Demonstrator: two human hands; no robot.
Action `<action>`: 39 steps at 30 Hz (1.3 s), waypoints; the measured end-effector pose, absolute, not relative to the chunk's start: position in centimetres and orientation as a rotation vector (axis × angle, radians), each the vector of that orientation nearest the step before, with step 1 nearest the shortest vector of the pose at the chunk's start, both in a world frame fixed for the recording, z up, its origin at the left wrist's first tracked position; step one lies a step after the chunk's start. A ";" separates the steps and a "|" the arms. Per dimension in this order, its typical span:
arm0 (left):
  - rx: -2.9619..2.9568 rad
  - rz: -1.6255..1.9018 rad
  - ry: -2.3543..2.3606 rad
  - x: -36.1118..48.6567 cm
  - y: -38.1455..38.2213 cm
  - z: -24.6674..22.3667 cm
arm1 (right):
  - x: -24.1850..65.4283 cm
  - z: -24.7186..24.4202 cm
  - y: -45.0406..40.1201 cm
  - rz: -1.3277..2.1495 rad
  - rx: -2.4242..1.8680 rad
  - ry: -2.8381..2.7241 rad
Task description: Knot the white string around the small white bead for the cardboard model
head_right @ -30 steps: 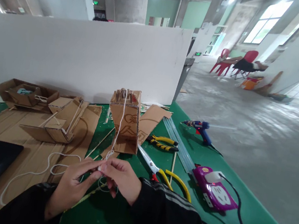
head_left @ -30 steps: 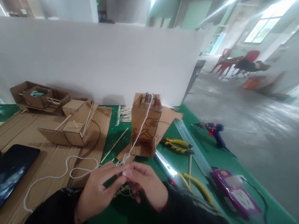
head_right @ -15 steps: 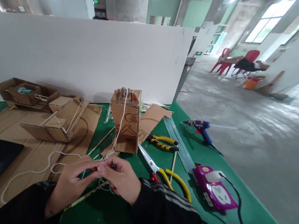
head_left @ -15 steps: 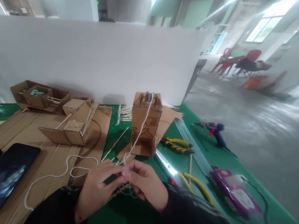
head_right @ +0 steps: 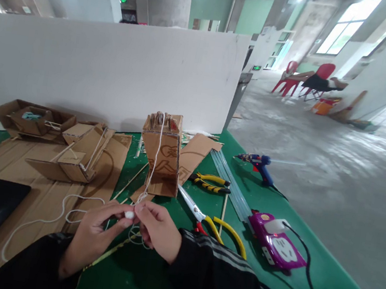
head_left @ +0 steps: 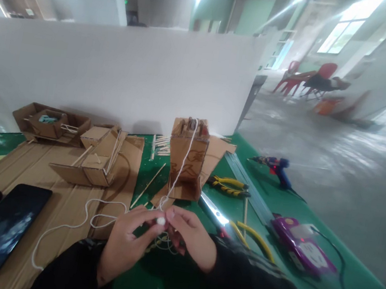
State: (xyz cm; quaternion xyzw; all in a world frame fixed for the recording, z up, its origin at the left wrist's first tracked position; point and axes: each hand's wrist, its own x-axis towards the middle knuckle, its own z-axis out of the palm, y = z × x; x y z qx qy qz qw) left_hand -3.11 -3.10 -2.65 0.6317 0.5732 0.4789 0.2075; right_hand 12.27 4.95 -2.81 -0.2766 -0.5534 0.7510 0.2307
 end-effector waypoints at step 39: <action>0.759 1.354 1.327 -1.9 -2.9 -3.0 | 14.5 0.4 7.6 1.566 -0.838 -1.863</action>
